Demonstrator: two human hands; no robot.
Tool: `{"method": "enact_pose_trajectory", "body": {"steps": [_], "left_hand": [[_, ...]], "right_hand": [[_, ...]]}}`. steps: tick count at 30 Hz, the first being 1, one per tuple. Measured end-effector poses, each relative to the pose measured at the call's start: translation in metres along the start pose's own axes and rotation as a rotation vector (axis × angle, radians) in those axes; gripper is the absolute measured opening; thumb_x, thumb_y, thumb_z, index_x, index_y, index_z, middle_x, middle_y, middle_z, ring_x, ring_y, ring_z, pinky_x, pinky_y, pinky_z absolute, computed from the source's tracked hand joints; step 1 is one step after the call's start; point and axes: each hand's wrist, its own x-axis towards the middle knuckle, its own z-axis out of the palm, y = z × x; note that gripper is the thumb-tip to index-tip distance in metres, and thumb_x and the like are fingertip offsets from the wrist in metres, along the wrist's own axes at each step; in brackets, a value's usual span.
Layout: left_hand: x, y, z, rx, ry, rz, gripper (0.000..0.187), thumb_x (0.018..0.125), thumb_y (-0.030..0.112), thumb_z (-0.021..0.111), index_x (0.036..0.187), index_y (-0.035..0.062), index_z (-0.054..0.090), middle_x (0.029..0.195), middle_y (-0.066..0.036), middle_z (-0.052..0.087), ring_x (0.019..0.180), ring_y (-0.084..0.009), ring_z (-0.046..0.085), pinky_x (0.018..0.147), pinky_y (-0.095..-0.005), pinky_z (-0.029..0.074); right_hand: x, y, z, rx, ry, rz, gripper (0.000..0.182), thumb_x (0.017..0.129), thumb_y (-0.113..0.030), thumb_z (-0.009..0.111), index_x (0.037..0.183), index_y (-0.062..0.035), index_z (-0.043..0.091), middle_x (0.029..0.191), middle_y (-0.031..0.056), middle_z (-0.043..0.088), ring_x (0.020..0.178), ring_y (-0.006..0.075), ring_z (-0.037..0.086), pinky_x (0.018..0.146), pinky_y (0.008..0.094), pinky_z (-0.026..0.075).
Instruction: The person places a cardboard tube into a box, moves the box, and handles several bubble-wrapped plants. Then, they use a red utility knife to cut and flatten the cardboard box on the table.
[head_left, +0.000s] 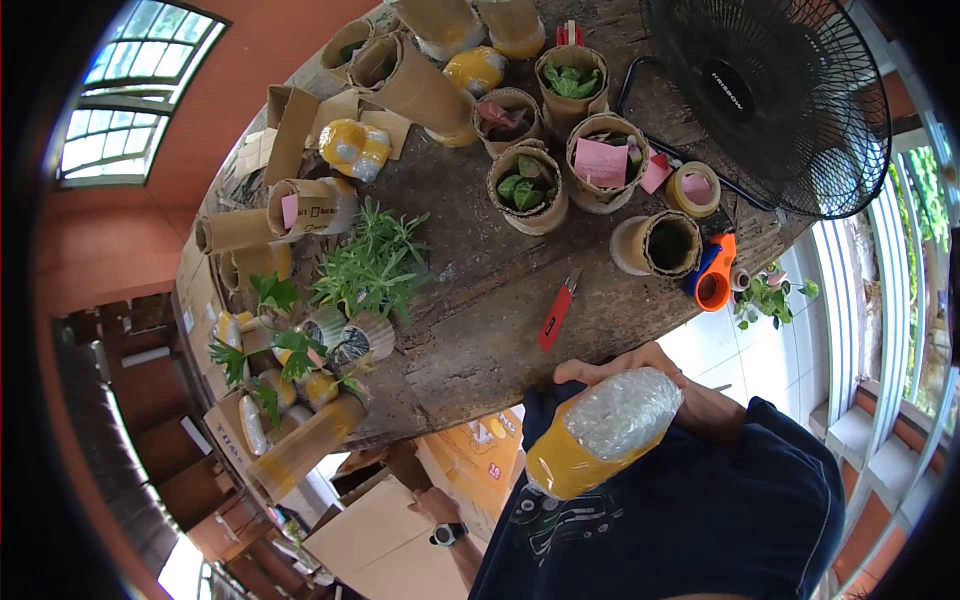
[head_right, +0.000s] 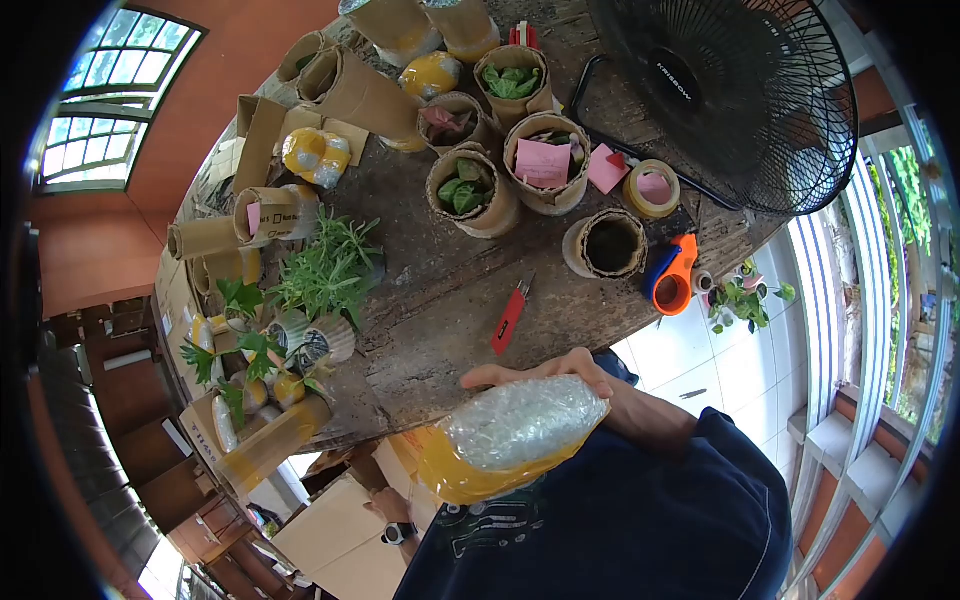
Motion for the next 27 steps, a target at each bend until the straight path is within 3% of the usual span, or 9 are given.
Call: {"method": "enact_pose_trajectory", "body": {"steps": [3, 6, 12, 21, 24, 27], "left_hand": [[0.000, 0.004, -0.006, -0.015, -0.036, -0.047, 0.014, 0.078, 0.015, 0.073, 0.090, 0.0122, 0.077, 0.091, -0.003, 0.072, 0.108, -0.0178, 0.059, 0.089, -0.0430, 0.041], [-0.002, 0.008, -0.013, -0.069, -0.086, -0.048, 0.020, 0.079, 0.015, 0.071, 0.097, 0.0110, 0.077, 0.103, -0.006, 0.072, 0.115, -0.0225, 0.058, 0.102, -0.0541, 0.041], [-0.003, 0.013, -0.010, -0.036, -0.046, -0.090, 0.014, 0.082, 0.020, 0.070, 0.092, 0.0133, 0.078, 0.098, -0.003, 0.073, 0.113, -0.0181, 0.057, 0.091, -0.0446, 0.041], [-0.003, 0.020, -0.012, -0.075, -0.052, -0.040, 0.015, 0.079, 0.022, 0.073, 0.091, 0.0138, 0.078, 0.097, -0.002, 0.073, 0.112, -0.0179, 0.057, 0.089, -0.0434, 0.042], [-0.002, 0.020, -0.009, -0.070, -0.036, -0.037, 0.015, 0.077, 0.022, 0.074, 0.090, 0.0144, 0.078, 0.096, -0.001, 0.073, 0.112, -0.0178, 0.056, 0.090, -0.0429, 0.041], [-0.003, 0.020, -0.011, -0.073, -0.045, -0.030, 0.016, 0.076, 0.022, 0.075, 0.089, 0.0145, 0.078, 0.096, -0.001, 0.073, 0.114, -0.0176, 0.055, 0.092, -0.0434, 0.041]], "right_hand": [[0.001, 0.003, 0.001, -0.024, 0.022, -0.010, 0.089, 0.067, -0.019, 0.072, 0.144, 0.0090, 0.039, 0.144, 0.0245, 0.048, 0.130, 0.0381, 0.050, 0.112, 0.0451, 0.035], [0.000, 0.001, 0.007, -0.066, 0.056, -0.029, 0.087, 0.069, -0.021, 0.072, 0.144, 0.0082, 0.039, 0.143, 0.0244, 0.049, 0.129, 0.0385, 0.051, 0.111, 0.0457, 0.037], [-0.002, -0.009, 0.018, -0.196, 0.111, -0.112, 0.085, 0.072, -0.026, 0.071, 0.144, 0.0065, 0.040, 0.141, 0.0240, 0.051, 0.127, 0.0393, 0.053, 0.109, 0.0468, 0.039], [0.030, -0.065, 0.046, -0.596, 0.251, -0.313, 0.082, 0.077, -0.032, 0.070, 0.144, 0.0039, 0.042, 0.138, 0.0235, 0.054, 0.124, 0.0405, 0.055, 0.106, 0.0485, 0.044], [0.069, -0.071, 0.071, -0.815, 0.387, -0.321, 0.081, 0.078, -0.034, 0.070, 0.144, 0.0030, 0.042, 0.137, 0.0234, 0.055, 0.123, 0.0409, 0.056, 0.105, 0.0490, 0.045], [0.105, -0.077, 0.098, -1.208, 0.728, -0.420, 0.081, 0.082, -0.041, 0.065, 0.147, -0.0002, 0.039, 0.138, 0.0238, 0.053, 0.122, 0.0478, 0.054, 0.098, 0.0556, 0.048]]}}
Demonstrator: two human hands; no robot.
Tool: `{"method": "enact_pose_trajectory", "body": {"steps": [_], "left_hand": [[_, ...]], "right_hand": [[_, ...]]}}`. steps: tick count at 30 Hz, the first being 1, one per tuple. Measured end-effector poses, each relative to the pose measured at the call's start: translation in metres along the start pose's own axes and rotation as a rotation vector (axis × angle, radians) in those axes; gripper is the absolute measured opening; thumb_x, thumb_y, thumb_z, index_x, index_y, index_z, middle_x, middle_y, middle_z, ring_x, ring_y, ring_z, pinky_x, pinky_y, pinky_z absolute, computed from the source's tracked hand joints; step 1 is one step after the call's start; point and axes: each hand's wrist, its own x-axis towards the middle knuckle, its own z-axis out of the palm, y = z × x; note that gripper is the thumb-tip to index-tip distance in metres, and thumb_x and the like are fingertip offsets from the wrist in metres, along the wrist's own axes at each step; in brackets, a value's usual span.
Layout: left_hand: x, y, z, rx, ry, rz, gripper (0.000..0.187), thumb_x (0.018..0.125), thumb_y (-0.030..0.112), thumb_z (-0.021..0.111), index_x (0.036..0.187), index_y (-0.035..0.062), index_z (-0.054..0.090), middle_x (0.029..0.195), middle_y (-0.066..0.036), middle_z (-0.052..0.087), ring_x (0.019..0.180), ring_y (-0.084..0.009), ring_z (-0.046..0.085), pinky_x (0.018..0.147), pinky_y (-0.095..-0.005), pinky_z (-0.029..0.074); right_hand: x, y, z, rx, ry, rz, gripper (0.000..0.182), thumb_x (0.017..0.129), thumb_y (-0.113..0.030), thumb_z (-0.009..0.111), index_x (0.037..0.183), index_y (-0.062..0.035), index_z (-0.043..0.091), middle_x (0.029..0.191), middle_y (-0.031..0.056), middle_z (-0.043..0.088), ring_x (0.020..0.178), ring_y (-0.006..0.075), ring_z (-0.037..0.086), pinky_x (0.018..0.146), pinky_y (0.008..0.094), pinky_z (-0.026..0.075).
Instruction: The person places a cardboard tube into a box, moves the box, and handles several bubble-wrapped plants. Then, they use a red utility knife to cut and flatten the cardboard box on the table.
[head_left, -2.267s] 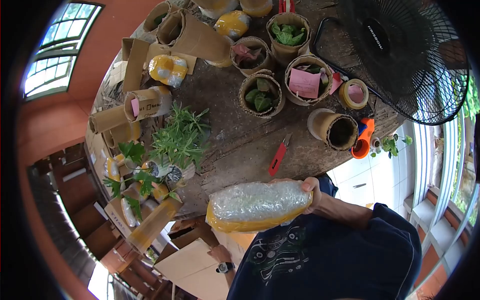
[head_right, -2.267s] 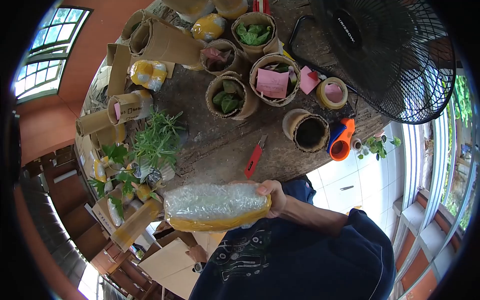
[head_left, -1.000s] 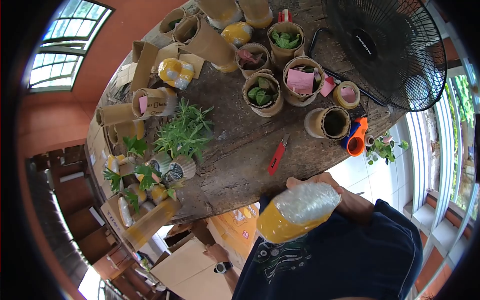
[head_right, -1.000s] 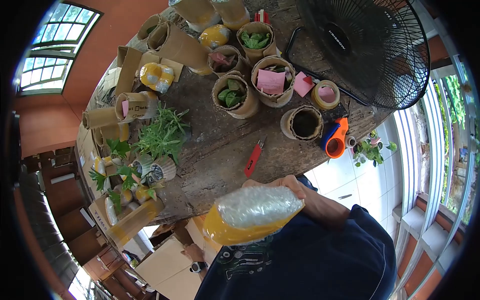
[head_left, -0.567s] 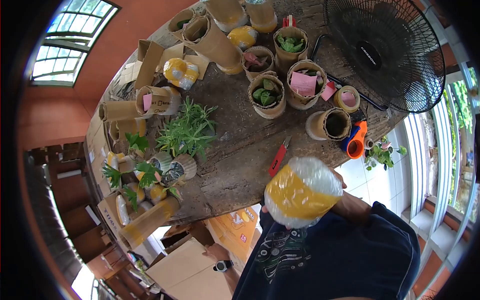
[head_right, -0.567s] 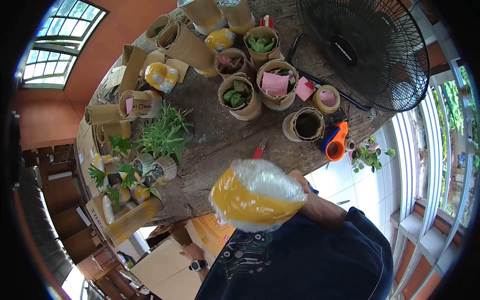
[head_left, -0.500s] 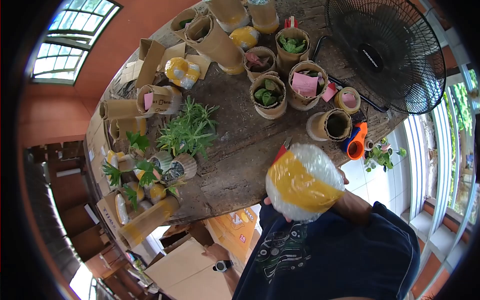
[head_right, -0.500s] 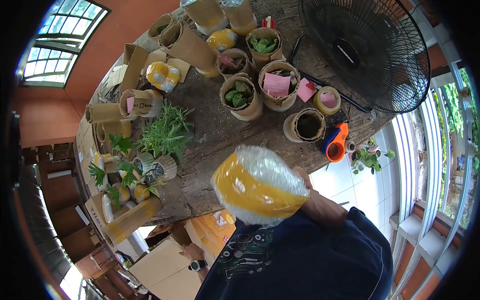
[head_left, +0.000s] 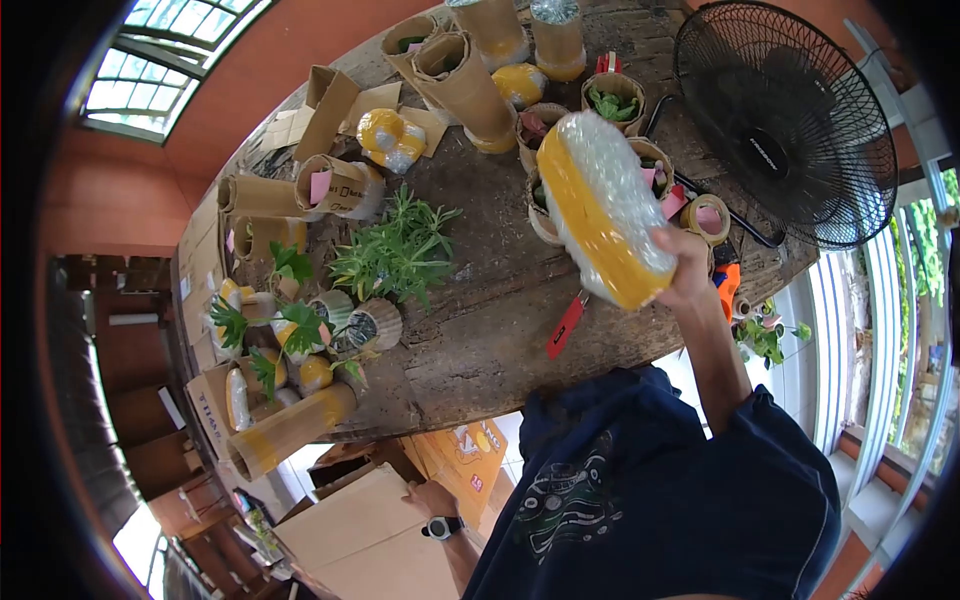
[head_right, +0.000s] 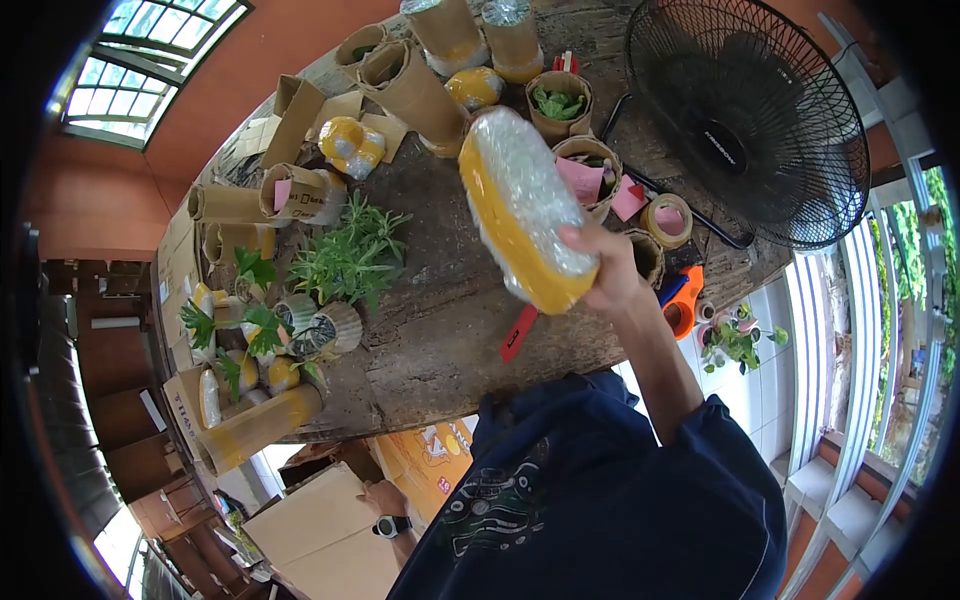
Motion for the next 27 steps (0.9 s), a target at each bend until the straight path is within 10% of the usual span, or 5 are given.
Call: {"method": "enact_pose_trajectory", "body": {"steps": [7, 13, 17, 27], "left_hand": [[0.008, 0.001, 0.017, -0.055, 0.024, 0.018, 0.017, 0.076, 0.022, 0.073, 0.091, 0.0144, 0.079, 0.095, -0.001, 0.074, 0.115, -0.0190, 0.054, 0.096, -0.0460, 0.039], [0.004, 0.006, 0.010, -0.062, 0.016, 0.037, 0.016, 0.078, 0.022, 0.071, 0.091, 0.0154, 0.078, 0.096, -0.002, 0.074, 0.115, -0.0185, 0.055, 0.100, -0.0483, 0.039], [0.002, 0.009, 0.003, -0.069, -0.017, 0.057, 0.017, 0.079, 0.023, 0.071, 0.093, 0.0154, 0.078, 0.097, -0.002, 0.074, 0.116, -0.0186, 0.054, 0.101, -0.0494, 0.038], [0.010, 0.005, 0.007, -0.024, -0.066, 0.068, 0.018, 0.080, 0.022, 0.070, 0.095, 0.0176, 0.078, 0.099, 0.000, 0.074, 0.116, -0.0175, 0.055, 0.101, -0.0484, 0.038]], "right_hand": [[0.047, -0.018, 0.023, 0.662, -0.512, 0.065, 0.098, 0.074, -0.040, 0.077, 0.154, -0.0109, 0.029, 0.148, 0.0354, 0.033, 0.118, 0.0591, 0.051, 0.092, 0.0688, 0.050], [0.041, -0.009, 0.011, 0.445, -0.590, 0.018, 0.103, 0.071, -0.049, 0.077, 0.156, -0.0140, 0.028, 0.151, 0.0266, 0.036, 0.126, 0.0511, 0.050, 0.092, 0.0620, 0.053], [0.012, -0.013, 0.022, 0.049, -0.058, -0.147, 0.117, 0.055, -0.035, 0.084, 0.153, -0.0049, 0.028, 0.153, 0.0217, 0.035, 0.126, 0.0373, 0.054, 0.108, 0.0493, 0.043], [0.003, -0.026, 0.071, -0.518, -0.054, -0.444, 0.121, 0.047, -0.015, 0.085, 0.153, -0.0095, 0.028, 0.143, 0.0125, 0.043, 0.132, 0.0267, 0.046, 0.113, 0.0398, 0.032]]}}
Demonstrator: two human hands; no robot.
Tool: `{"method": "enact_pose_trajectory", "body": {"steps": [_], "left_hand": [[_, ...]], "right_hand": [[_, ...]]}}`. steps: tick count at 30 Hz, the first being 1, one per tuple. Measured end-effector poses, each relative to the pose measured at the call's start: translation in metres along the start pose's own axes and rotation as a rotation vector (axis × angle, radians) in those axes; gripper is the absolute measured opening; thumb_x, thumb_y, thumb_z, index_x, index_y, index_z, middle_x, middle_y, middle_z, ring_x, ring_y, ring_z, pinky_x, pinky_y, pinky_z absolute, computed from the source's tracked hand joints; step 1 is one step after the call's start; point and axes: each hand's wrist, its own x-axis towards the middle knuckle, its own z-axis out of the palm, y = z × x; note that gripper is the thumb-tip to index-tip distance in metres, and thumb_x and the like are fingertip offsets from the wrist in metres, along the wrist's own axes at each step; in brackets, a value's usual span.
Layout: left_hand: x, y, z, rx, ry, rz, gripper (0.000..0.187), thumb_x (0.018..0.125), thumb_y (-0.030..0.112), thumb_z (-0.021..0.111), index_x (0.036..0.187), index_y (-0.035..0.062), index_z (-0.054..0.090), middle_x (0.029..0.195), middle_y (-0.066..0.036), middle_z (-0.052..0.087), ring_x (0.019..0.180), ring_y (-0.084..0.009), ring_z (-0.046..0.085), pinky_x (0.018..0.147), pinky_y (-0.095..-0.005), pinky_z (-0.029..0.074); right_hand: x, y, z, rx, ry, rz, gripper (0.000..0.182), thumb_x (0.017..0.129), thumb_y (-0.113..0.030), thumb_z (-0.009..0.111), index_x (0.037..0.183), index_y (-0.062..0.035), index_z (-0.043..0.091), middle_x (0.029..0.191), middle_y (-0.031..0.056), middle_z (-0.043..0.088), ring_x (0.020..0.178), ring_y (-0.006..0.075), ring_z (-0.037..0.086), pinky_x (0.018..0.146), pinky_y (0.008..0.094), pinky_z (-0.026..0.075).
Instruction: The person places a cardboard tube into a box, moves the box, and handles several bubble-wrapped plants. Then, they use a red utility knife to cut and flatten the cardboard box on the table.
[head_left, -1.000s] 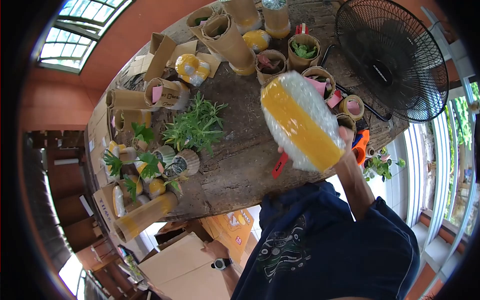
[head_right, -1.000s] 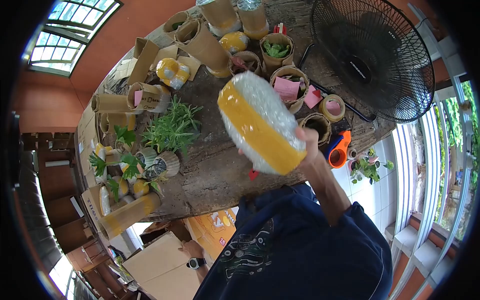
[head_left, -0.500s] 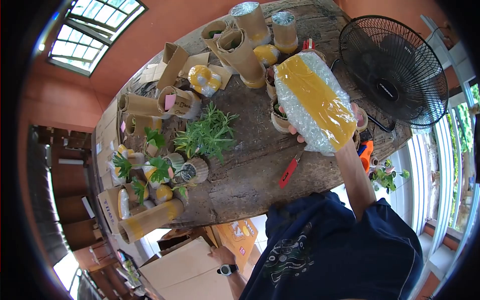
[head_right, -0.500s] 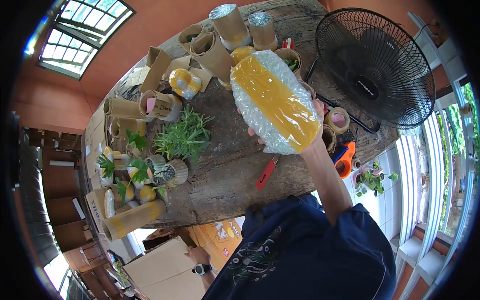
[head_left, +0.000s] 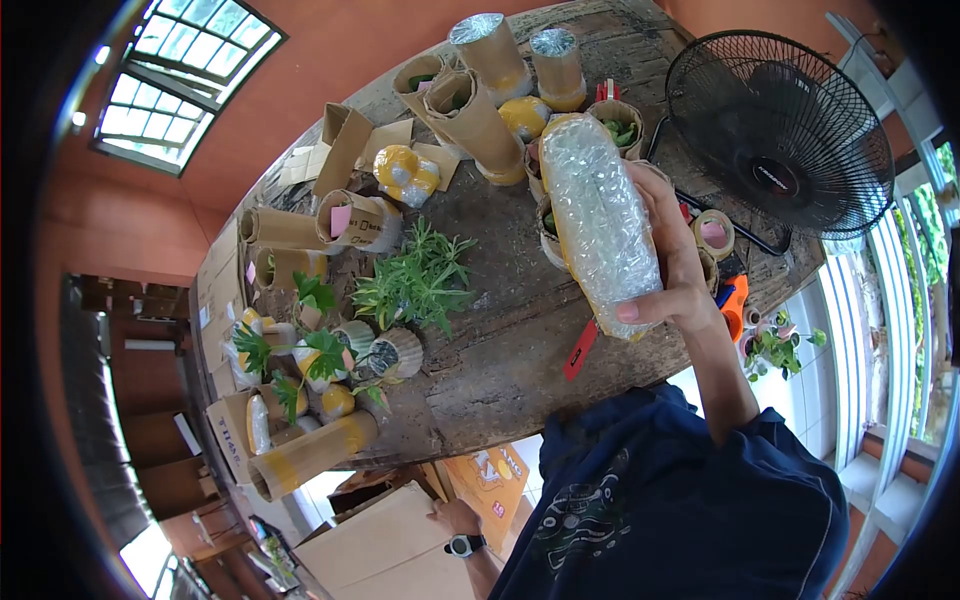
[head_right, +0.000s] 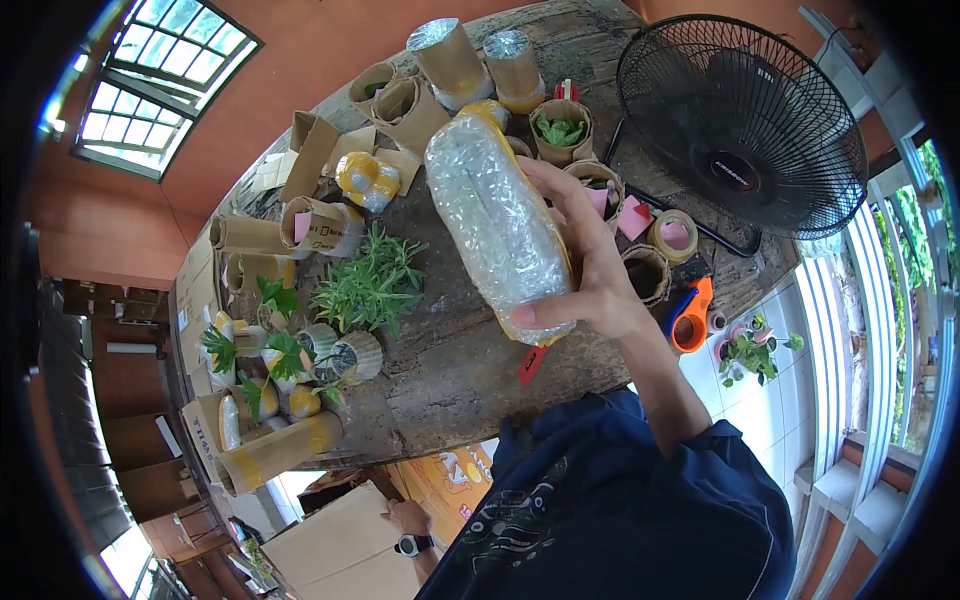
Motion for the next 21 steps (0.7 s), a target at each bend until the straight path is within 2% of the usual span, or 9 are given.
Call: {"method": "enact_pose_trajectory", "body": {"steps": [4, 10, 16, 19, 21], "left_hand": [[-0.004, 0.001, -0.005, -0.014, 0.016, -0.003, 0.018, 0.079, 0.022, 0.071, 0.096, 0.0165, 0.078, 0.103, -0.001, 0.074, 0.118, -0.0175, 0.055, 0.102, -0.0500, 0.038], [-0.001, 0.003, 0.002, -0.021, 0.029, 0.008, 0.017, 0.080, 0.021, 0.071, 0.095, 0.0173, 0.078, 0.103, -0.002, 0.073, 0.120, -0.0181, 0.054, 0.102, -0.0492, 0.037], [-0.007, 0.003, -0.009, -0.025, -0.010, 0.016, 0.018, 0.082, 0.022, 0.070, 0.098, 0.0174, 0.078, 0.105, -0.001, 0.073, 0.120, -0.0171, 0.054, 0.102, -0.0491, 0.037], [-0.010, 0.002, -0.012, -0.018, -0.027, 0.008, 0.020, 0.082, 0.022, 0.070, 0.100, 0.0187, 0.077, 0.106, 0.000, 0.073, 0.120, -0.0164, 0.054, 0.102, -0.0484, 0.038], [-0.010, 0.002, -0.014, 0.005, -0.035, 0.014, 0.020, 0.082, 0.022, 0.070, 0.100, 0.0197, 0.078, 0.105, 0.001, 0.073, 0.119, -0.0161, 0.054, 0.102, -0.0481, 0.038]], "right_hand": [[-0.006, -0.001, 0.003, 0.009, 0.030, 0.011, 0.121, 0.046, -0.017, 0.087, 0.152, -0.0088, 0.030, 0.143, 0.0116, 0.043, 0.132, 0.0270, 0.046, 0.114, 0.0408, 0.031], [-0.009, 0.004, 0.000, -0.112, 0.026, -0.099, 0.119, 0.047, -0.019, 0.088, 0.151, -0.0085, 0.033, 0.141, 0.0115, 0.044, 0.130, 0.0262, 0.047, 0.112, 0.0394, 0.032], [-0.010, -0.001, -0.002, -0.113, -0.014, 0.014, 0.111, 0.048, -0.020, 0.089, 0.147, -0.0092, 0.041, 0.136, 0.0104, 0.049, 0.130, 0.0236, 0.046, 0.111, 0.0370, 0.032], [-0.008, 0.002, -0.001, -0.272, 0.013, -0.034, 0.103, 0.051, -0.019, 0.089, 0.144, -0.0109, 0.046, 0.137, 0.0148, 0.047, 0.130, 0.0275, 0.046, 0.110, 0.0394, 0.034], [-0.004, 0.011, -0.003, -0.576, 0.052, -0.168, 0.097, 0.054, -0.019, 0.089, 0.143, -0.0163, 0.049, 0.139, 0.0190, 0.045, 0.130, 0.0339, 0.045, 0.110, 0.0432, 0.035]]}}
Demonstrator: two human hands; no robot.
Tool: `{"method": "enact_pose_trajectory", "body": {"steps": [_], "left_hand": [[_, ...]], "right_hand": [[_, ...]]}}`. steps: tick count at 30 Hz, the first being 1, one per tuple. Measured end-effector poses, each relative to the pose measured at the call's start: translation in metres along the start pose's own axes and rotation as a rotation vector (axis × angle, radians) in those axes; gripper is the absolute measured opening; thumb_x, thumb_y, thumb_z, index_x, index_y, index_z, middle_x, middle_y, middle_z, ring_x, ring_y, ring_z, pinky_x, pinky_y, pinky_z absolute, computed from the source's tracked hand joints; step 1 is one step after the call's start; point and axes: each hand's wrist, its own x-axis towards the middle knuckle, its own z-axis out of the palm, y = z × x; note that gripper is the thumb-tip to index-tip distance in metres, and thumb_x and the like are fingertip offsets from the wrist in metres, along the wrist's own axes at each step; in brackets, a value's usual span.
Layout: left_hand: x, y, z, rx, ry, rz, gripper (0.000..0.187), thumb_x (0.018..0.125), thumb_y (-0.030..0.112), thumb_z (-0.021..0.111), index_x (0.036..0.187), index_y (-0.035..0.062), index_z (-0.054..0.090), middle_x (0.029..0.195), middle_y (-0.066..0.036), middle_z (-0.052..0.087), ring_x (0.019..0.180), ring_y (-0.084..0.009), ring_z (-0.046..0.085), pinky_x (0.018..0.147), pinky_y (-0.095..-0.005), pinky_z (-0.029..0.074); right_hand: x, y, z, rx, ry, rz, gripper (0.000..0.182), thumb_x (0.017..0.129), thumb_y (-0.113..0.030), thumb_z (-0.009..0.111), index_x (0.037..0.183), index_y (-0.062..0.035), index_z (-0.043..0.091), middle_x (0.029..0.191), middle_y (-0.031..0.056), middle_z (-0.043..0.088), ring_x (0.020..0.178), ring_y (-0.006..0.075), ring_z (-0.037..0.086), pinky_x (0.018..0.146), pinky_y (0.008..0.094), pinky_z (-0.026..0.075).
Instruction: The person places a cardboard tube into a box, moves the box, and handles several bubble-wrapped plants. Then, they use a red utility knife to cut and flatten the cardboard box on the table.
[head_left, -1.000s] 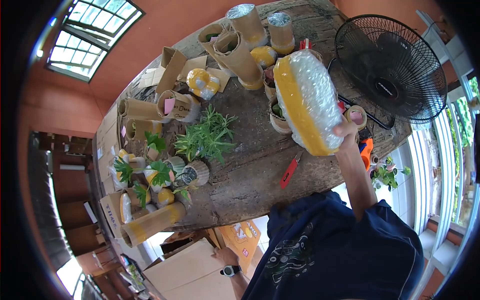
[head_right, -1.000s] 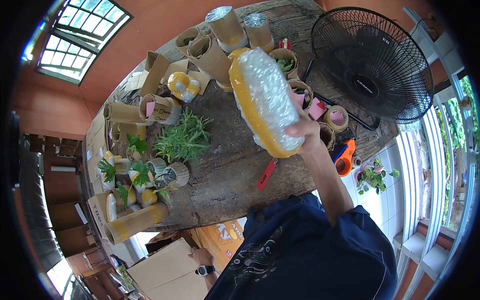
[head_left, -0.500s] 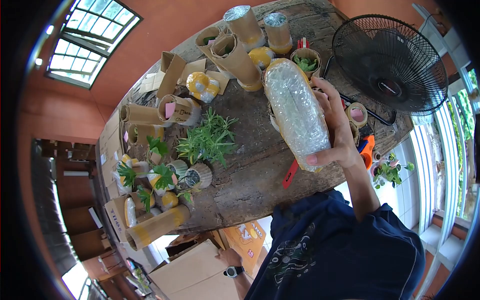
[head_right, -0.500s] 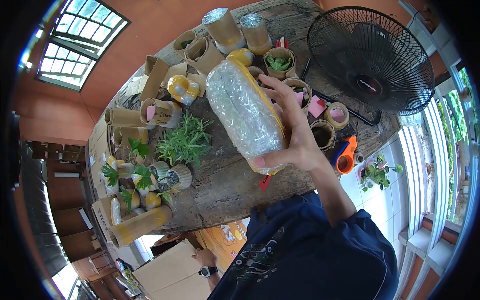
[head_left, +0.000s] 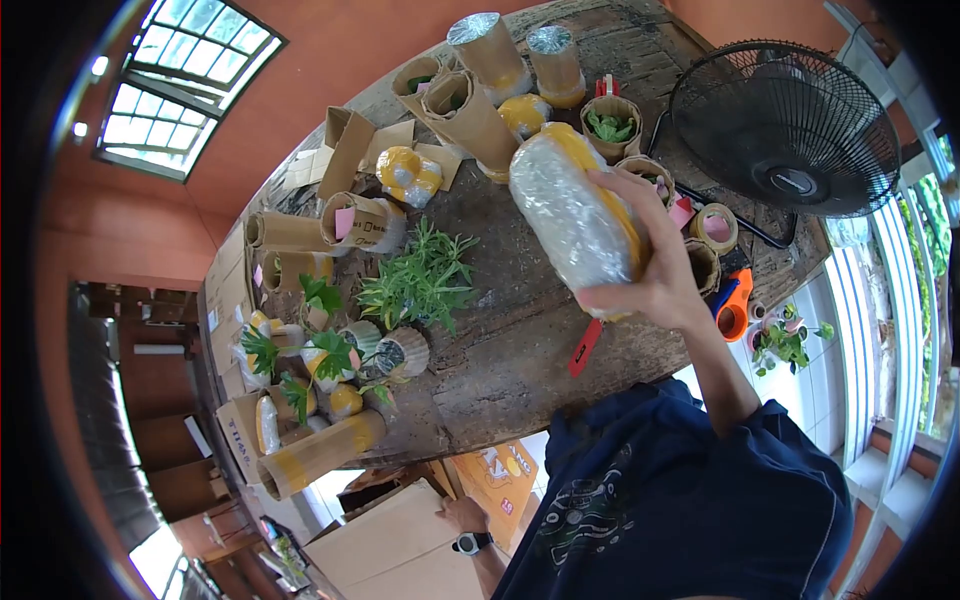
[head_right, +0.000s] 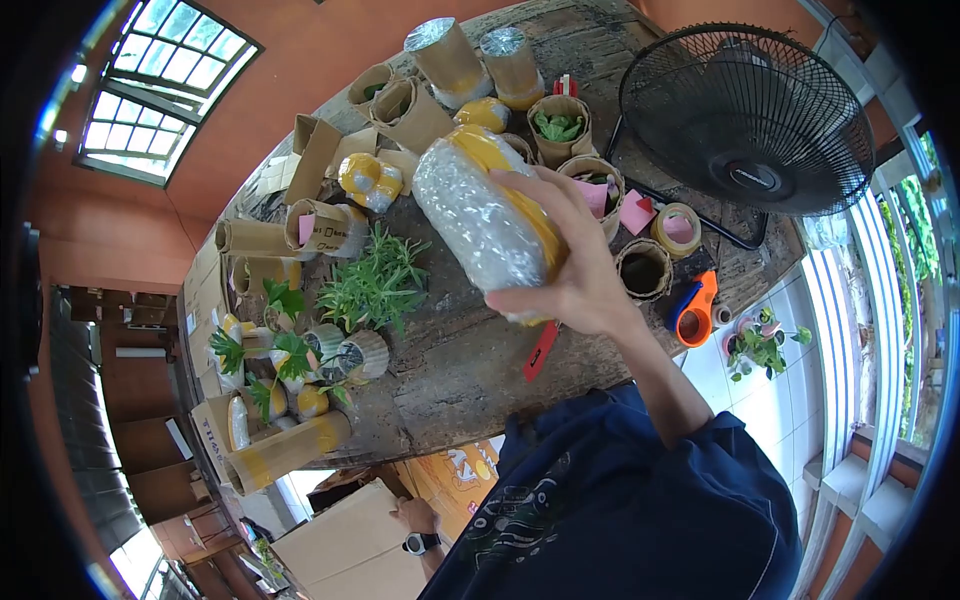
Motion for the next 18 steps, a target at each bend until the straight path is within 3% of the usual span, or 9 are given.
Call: {"method": "enact_pose_trajectory", "body": {"steps": [1, 4, 5, 11, 18], "left_hand": [[0.002, 0.000, 0.002, -0.009, 0.000, -0.003, 0.020, 0.082, 0.022, 0.070, 0.100, 0.0193, 0.078, 0.105, 0.000, 0.073, 0.119, -0.0163, 0.054, 0.102, -0.0485, 0.038], [0.006, 0.001, 0.007, -0.015, -0.005, 0.007, 0.020, 0.082, 0.023, 0.070, 0.101, 0.0183, 0.078, 0.105, 0.000, 0.073, 0.120, -0.0172, 0.054, 0.104, -0.0496, 0.037], [0.005, 0.002, 0.005, -0.007, -0.011, 0.019, 0.021, 0.082, 0.023, 0.070, 0.101, 0.0180, 0.078, 0.105, 0.000, 0.073, 0.120, -0.0176, 0.053, 0.105, -0.0500, 0.037], [0.003, 0.004, 0.005, -0.011, 0.001, 0.021, 0.020, 0.083, 0.024, 0.070, 0.100, 0.0168, 0.078, 0.106, 0.000, 0.073, 0.121, -0.0188, 0.052, 0.106, -0.0516, 0.037], [0.006, 0.001, 0.006, 0.002, -0.047, 0.029, 0.022, 0.082, 0.024, 0.070, 0.102, 0.0167, 0.077, 0.112, 0.001, 0.070, 0.121, -0.0175, 0.053, 0.106, -0.0513, 0.037]], "right_hand": [[0.001, 0.006, 0.002, -0.156, 0.027, -0.061, 0.094, 0.055, -0.019, 0.088, 0.142, -0.0190, 0.050, 0.140, 0.0212, 0.044, 0.130, 0.0370, 0.045, 0.110, 0.0451, 0.036], [0.007, 0.022, 0.014, -0.482, 0.076, 0.015, 0.090, 0.056, -0.023, 0.088, 0.138, -0.0268, 0.053, 0.142, 0.0261, 0.040, 0.130, 0.0471, 0.042, 0.109, 0.0523, 0.036], [0.010, 0.035, 0.020, -0.478, 0.096, 0.043, 0.085, 0.057, -0.024, 0.087, 0.136, -0.0309, 0.054, 0.143, 0.0268, 0.038, 0.128, 0.0509, 0.041, 0.107, 0.0583, 0.035], [0.026, 0.078, 0.043, -0.729, 0.156, 0.224, 0.083, 0.059, -0.022, 0.082, 0.137, -0.0298, 0.055, 0.143, 0.0234, 0.037, 0.124, 0.0477, 0.044, 0.102, 0.0607, 0.037], [0.031, 0.099, 0.063, -0.873, 0.158, 0.321, 0.079, 0.063, -0.023, 0.079, 0.139, -0.0301, 0.056, 0.144, 0.0217, 0.036, 0.125, 0.0492, 0.042, 0.098, 0.0590, 0.040]]}}
